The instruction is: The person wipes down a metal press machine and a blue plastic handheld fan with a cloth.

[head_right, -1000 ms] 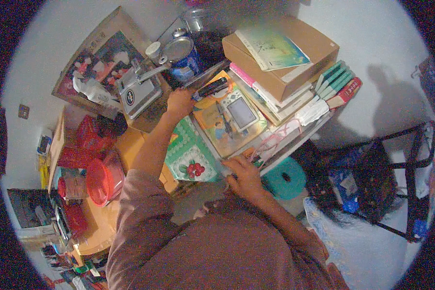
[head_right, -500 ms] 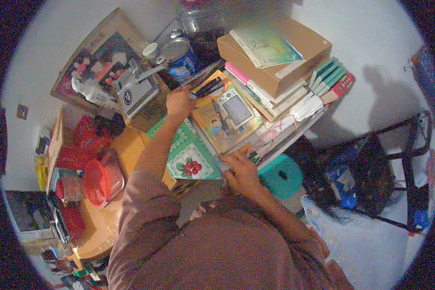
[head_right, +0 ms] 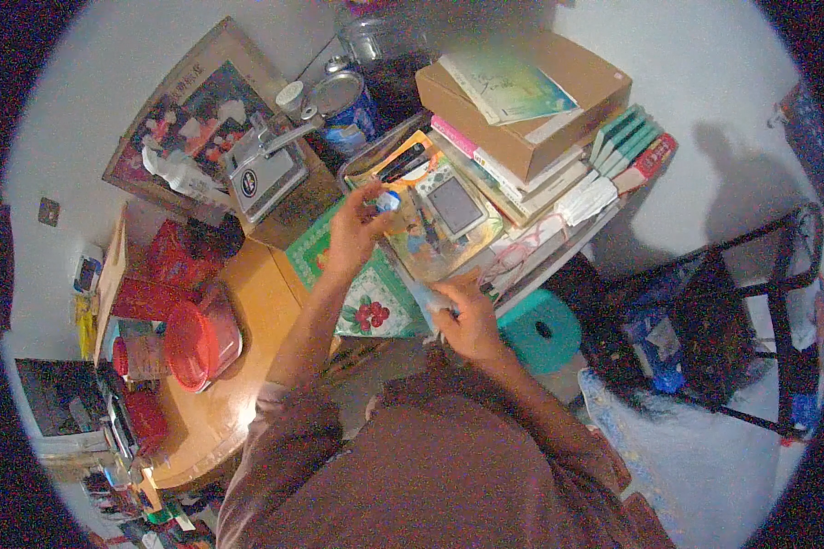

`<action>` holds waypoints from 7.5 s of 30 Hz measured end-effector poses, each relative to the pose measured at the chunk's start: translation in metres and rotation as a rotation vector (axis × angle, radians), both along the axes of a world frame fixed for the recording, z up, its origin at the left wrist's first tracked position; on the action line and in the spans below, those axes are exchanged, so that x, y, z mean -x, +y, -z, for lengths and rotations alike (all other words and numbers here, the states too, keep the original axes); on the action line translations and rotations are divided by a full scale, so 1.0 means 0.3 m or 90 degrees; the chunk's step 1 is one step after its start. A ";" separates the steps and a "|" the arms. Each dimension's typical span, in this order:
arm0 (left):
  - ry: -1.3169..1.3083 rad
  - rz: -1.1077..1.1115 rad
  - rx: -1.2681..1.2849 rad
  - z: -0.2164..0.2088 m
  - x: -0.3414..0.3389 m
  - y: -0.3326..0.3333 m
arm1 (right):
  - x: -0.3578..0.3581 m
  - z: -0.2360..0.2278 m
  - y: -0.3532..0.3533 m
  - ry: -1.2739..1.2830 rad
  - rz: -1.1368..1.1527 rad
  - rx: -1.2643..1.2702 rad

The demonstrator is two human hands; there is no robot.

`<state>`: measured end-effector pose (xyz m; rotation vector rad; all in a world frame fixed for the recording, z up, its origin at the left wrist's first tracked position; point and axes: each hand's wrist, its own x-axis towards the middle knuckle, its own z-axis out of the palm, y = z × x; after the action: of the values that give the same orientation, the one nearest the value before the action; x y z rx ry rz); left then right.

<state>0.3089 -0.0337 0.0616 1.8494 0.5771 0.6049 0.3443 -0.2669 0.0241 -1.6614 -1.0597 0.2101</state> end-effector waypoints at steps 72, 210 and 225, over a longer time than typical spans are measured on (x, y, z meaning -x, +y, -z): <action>-0.383 0.125 0.914 0.015 0.313 -0.268 | -0.024 -0.250 0.216 0.132 0.012 -0.040; 0.285 -0.982 -0.543 -1.072 1.952 1.225 | 0.400 -0.169 0.477 0.100 0.034 0.127; 0.209 -0.708 -0.661 -0.988 1.931 1.253 | 0.608 -0.226 0.683 0.032 0.048 0.128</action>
<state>-0.2704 0.3423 0.3579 2.4875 1.8099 1.5429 0.1619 -0.0620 0.0918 -1.8631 -0.9621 0.3158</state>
